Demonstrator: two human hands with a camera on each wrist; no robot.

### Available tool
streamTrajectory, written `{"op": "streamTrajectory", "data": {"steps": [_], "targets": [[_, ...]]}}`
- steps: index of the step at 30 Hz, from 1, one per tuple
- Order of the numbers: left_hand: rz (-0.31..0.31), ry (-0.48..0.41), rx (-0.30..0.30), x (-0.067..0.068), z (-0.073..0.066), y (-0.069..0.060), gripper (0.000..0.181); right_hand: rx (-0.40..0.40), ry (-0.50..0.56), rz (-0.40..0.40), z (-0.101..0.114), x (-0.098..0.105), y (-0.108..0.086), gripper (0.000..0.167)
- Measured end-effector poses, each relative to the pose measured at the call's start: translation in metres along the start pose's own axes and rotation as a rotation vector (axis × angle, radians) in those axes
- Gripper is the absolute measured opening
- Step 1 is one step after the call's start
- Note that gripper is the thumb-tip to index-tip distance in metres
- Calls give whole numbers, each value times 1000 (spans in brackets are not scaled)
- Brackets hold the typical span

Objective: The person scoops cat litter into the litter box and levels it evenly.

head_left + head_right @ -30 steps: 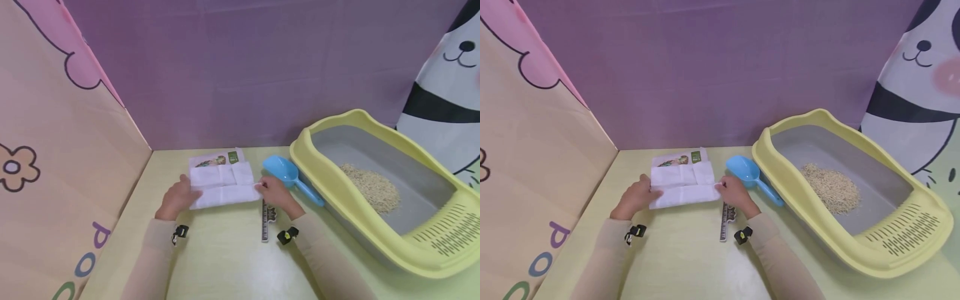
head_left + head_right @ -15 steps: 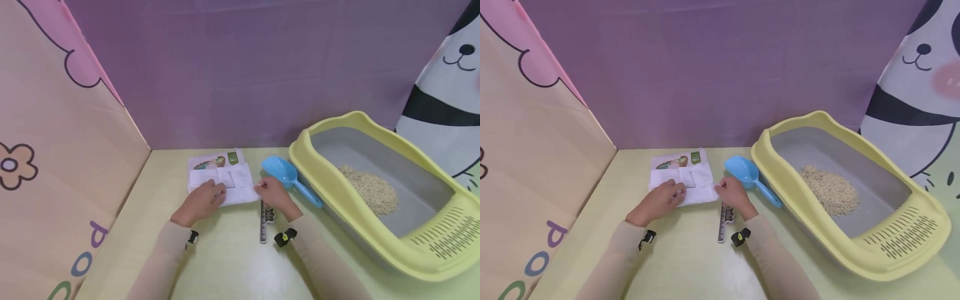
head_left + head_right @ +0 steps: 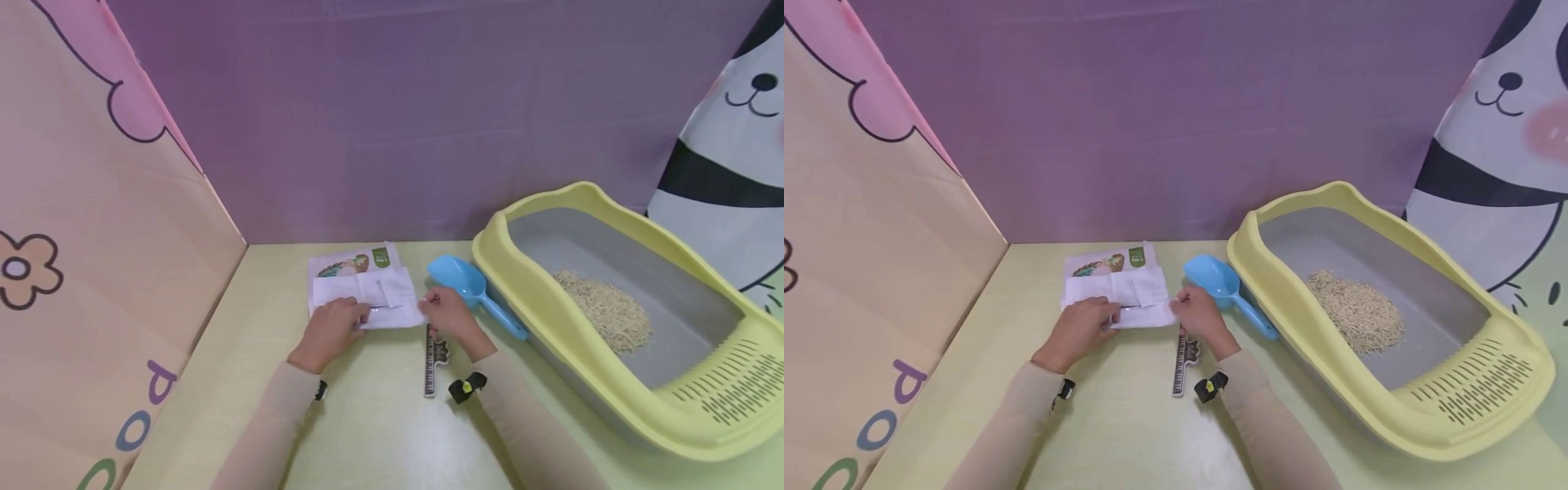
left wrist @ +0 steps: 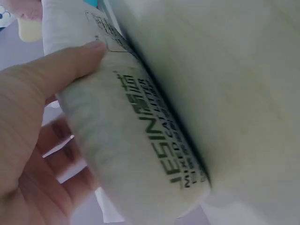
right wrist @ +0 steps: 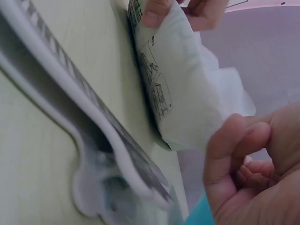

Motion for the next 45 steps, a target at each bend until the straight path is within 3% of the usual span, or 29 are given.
{"op": "streamTrajectory", "data": {"steps": [3, 7, 10, 13, 16, 19, 21, 26, 30, 35, 42, 45], "targets": [[-29, 1, -4, 1, 1, -1, 20, 29, -62, 20, 5, 4, -3, 18], [-51, 9, -2, 1, 2, -1, 23, 117, -254, 6, 20, 17, -10, 24], [-58, 10, 8, 1, 3, -1, 25, 164, -381, 4, 30, 26, -17, 18], [-66, 14, 21, 1, 3, 0, 26, 146, -469, 107, 31, 27, -24, 28], [-82, 30, 41, 0, 3, 1, 26, 67, -509, 292, 23, 19, -31, 41], [-103, 35, 51, 0, 3, 1, 22, -23, -535, 422, 12, 11, -36, 39], [-119, 30, 40, 0, 1, 2, 15, -71, -548, 451, 5, 8, -38, 35], [-145, 12, -17, 1, -7, 1, 11, -153, -540, 451, -8, 6, -38, 30], [-149, 19, -34, 3, -11, 1, 11, -147, -473, 478, -12, 2, -36, 24], [-141, 19, -12, 2, -9, 0, 9, -114, -391, 449, -11, 6, -35, 16], [-148, -24, 49, 3, -8, 1, 10, -57, -377, 397, 11, 34, -43, 19], [-160, -37, 85, 3, -7, 2, 11, -47, -346, 315, 15, 48, -38, 18]]}}
Point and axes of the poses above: each hand's wrist, its own y-axis towards the middle knuckle, its own x-axis out of the back of the hand, z = x × y, the point moved 7 cm from there along y, towards the middle knuckle, and after that the axes turned 3 degrees about x, right-handed, at the moved point
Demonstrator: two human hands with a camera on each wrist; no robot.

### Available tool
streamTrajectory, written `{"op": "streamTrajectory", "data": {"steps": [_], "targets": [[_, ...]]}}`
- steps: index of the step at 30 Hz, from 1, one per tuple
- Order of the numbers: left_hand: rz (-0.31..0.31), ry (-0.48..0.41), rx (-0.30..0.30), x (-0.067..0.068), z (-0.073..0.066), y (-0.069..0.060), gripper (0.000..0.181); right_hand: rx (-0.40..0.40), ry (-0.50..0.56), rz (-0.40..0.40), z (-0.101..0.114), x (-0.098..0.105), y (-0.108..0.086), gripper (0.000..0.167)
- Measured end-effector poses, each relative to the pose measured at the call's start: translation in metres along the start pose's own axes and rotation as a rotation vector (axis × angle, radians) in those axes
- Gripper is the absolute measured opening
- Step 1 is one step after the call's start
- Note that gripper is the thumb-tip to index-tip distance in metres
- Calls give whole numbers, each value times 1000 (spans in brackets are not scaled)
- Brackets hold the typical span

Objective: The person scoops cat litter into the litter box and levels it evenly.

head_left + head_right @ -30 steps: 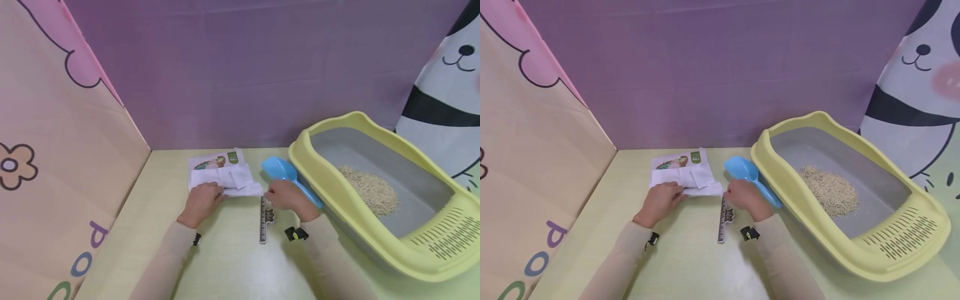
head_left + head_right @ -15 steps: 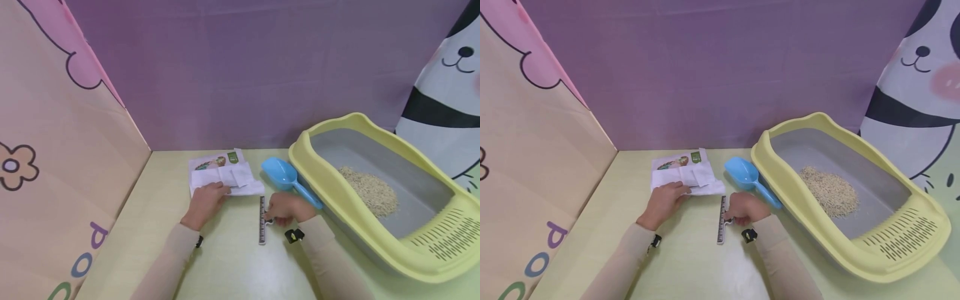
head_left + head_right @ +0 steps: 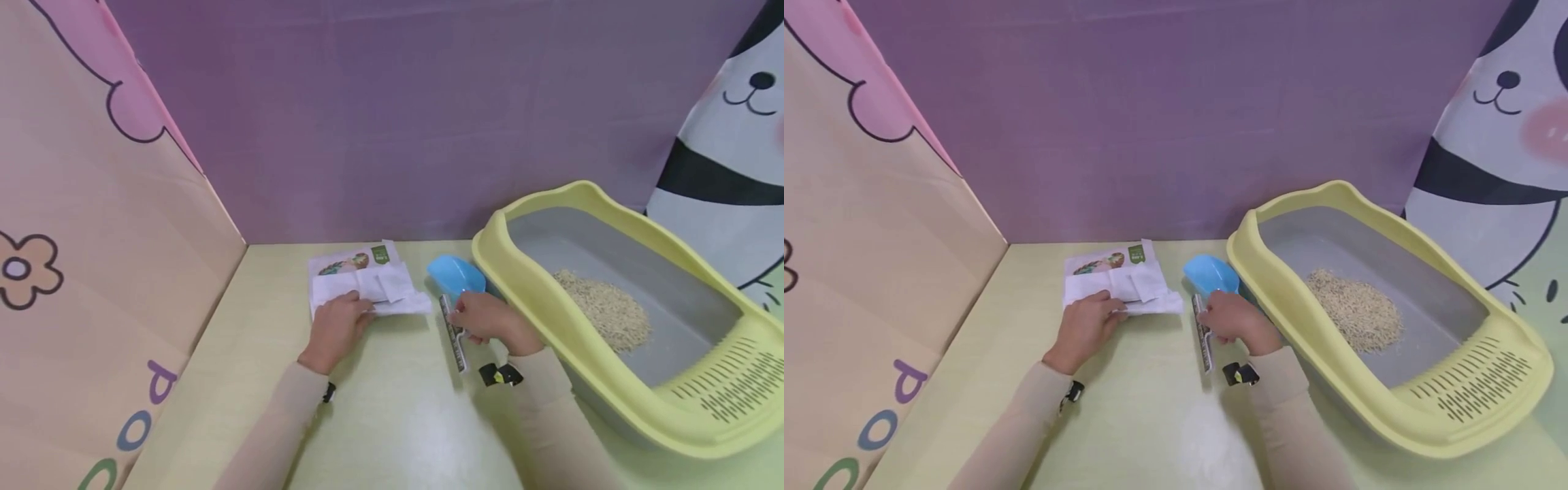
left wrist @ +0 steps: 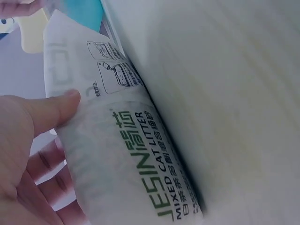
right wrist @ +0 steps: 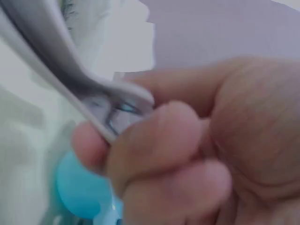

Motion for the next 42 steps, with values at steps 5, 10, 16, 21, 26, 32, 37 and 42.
{"op": "streamTrajectory", "data": {"steps": [5, 10, 16, 21, 26, 32, 37, 42], "targets": [[6, -3, 38, 0, -1, 1, 13, 86, 260, -88, 1, 9, 6, 26], [18, 4, 60, -1, -3, 3, 14, 113, 432, -27, 8, -7, 12, 26], [-4, 1, 53, -1, -7, 7, 13, 97, 556, -20, 18, -30, 22, 22], [-2, -37, 52, -4, -11, 15, 13, 89, 660, 19, 25, -42, 24, 23], [6, -50, 54, -3, -11, 20, 13, 77, 715, 40, 21, -47, 23, 24], [2, -42, 56, -4, -9, 19, 13, 82, 786, 143, 22, -58, 20, 19], [-6, -41, 54, -5, -10, 19, 13, 85, 864, 184, 26, -64, 17, 17], [-17, -47, 34, -5, -13, 19, 13, 83, 899, 207, 26, -69, 16, 17]]}}
Point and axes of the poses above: each hand's wrist, its own y-axis towards the middle knuckle, its own x-axis out of the back of the hand, z = x × y, the point moved 7 cm from there along y, towards the middle knuckle, and after that the axes turned 3 degrees about x, right-handed, at the moved point
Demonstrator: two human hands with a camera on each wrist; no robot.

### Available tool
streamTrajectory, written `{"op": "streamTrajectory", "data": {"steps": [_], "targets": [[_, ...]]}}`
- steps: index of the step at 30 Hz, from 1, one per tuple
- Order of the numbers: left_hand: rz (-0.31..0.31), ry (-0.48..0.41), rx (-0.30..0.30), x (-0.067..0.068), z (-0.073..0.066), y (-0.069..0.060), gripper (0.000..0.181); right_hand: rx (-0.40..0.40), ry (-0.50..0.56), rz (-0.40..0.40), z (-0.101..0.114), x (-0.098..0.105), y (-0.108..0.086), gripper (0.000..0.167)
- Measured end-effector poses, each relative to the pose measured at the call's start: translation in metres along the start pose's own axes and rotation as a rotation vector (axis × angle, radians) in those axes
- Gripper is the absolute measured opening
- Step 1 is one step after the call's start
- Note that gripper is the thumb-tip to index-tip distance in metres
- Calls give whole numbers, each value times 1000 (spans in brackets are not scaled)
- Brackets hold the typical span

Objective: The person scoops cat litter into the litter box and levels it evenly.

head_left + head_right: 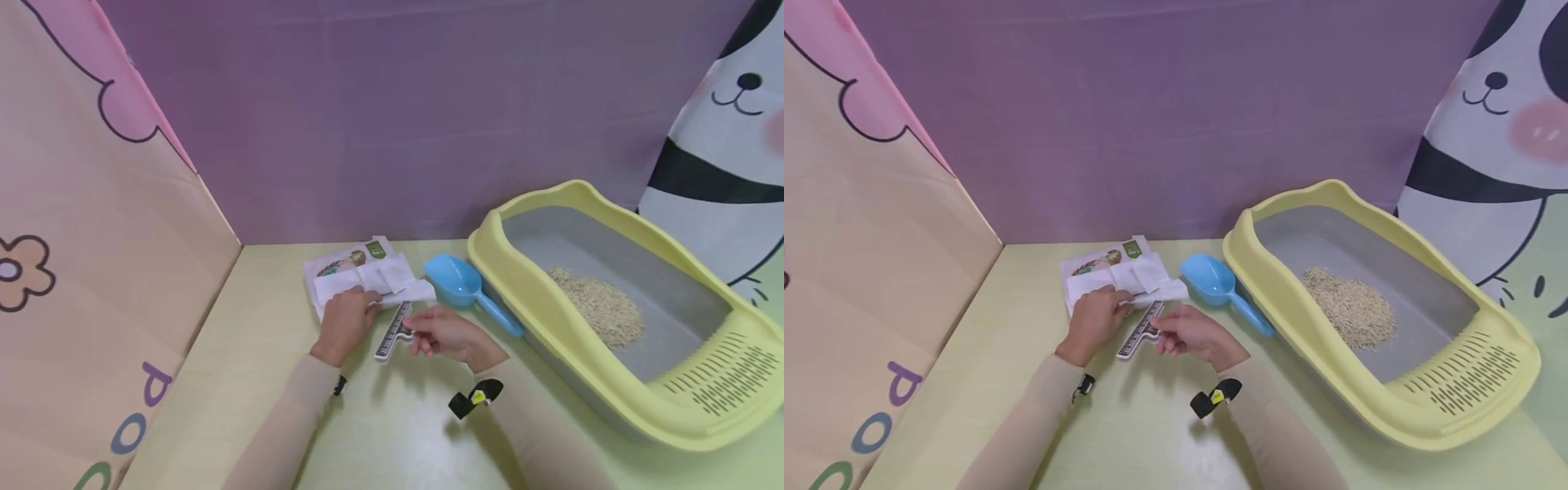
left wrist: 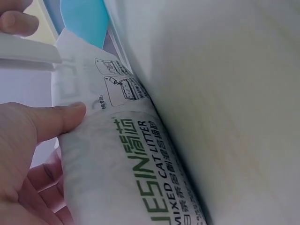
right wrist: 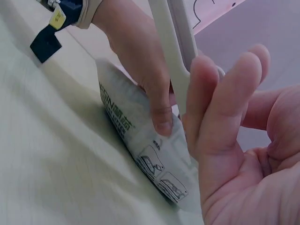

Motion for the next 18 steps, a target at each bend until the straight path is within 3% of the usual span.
{"op": "streamTrajectory", "data": {"steps": [18], "targets": [[45, 69, -95, -9, -10, -2, 24, 23, 104, -43, 2, -1, -1, 21]]}}
Point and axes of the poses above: each hand's wrist, its own y-axis towards the middle knuckle, its own x-axis out of the back of the hand, z = x × y, the point moved 7 cm from there along y, towards the middle knuckle, and after that the axes turned 3 degrees about x, right-handed, at the moved point
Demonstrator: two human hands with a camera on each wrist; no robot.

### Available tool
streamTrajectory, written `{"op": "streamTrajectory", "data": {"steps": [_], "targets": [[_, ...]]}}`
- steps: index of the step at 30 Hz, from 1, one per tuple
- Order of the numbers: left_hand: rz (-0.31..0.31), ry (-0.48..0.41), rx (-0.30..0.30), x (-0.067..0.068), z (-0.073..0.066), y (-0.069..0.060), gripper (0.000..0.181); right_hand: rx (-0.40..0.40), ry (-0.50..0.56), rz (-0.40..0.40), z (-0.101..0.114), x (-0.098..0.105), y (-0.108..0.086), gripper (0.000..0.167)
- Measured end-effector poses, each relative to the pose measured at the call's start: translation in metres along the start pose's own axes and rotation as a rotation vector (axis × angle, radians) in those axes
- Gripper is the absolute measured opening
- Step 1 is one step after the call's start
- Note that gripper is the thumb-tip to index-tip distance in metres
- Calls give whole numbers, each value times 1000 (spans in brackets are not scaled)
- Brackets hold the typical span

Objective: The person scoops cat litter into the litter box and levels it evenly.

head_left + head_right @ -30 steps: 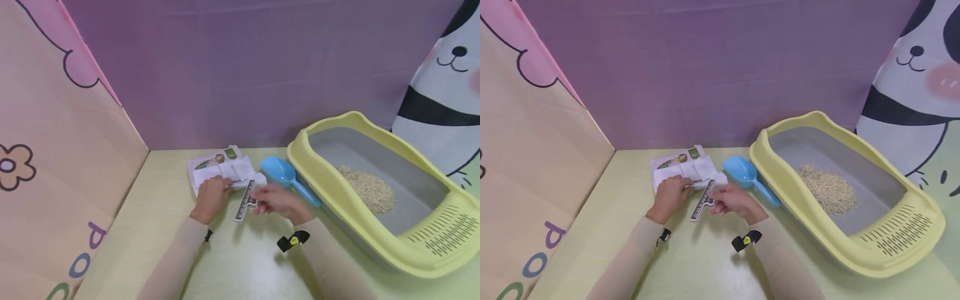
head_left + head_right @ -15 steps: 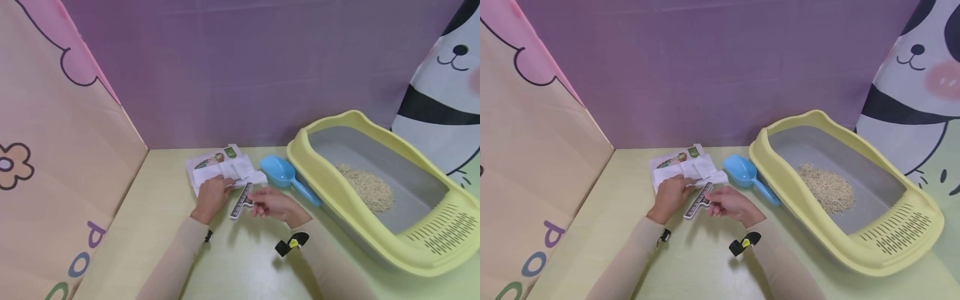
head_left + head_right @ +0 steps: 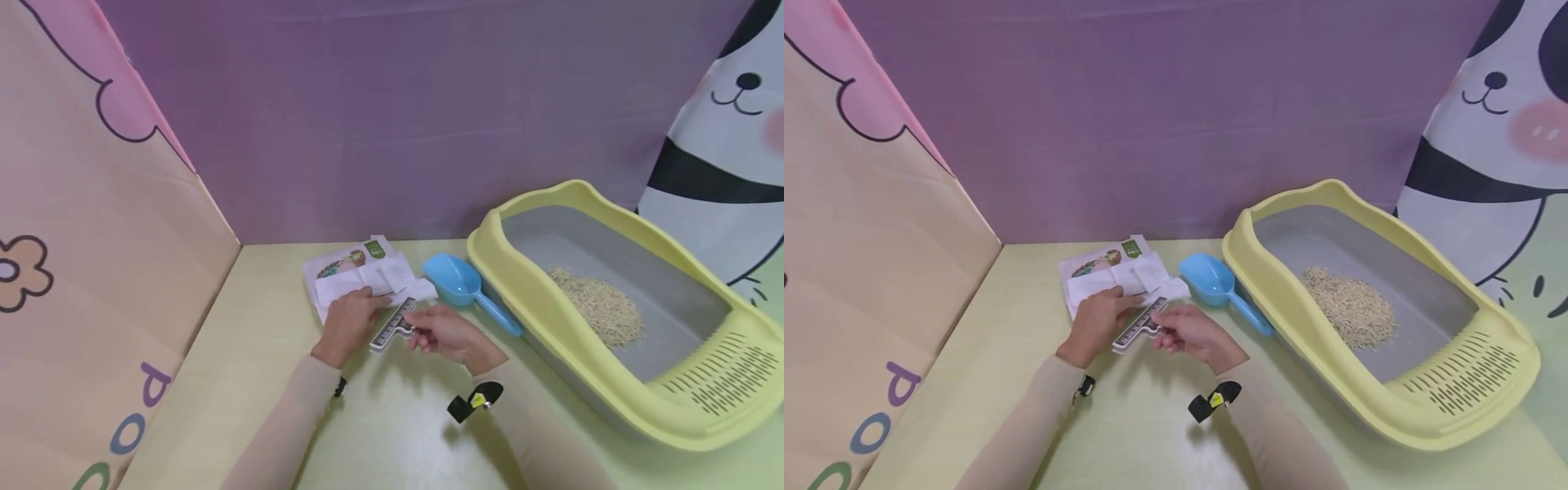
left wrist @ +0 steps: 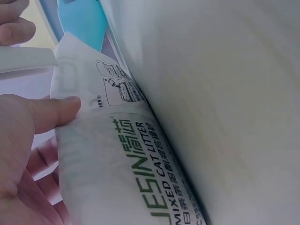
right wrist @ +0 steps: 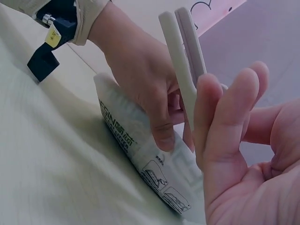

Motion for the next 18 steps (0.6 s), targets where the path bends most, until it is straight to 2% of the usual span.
{"op": "streamTrajectory", "data": {"steps": [7, 18], "targets": [[12, -1, -35, 0, -2, -2, 24, 7, 24, -53, -10, 4, 7, 22], [54, -48, -71, -3, -3, -3, 26, 45, 51, -107, -15, 13, 13, 25]]}}
Point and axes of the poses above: each hand's wrist, its own y-axis towards the middle knuckle, its own x-axis out of the back of the hand, z = x × y, the point moved 7 cm from there along y, towards the middle knuckle, and after that the axes turned 3 degrees about x, right-handed, at the moved point
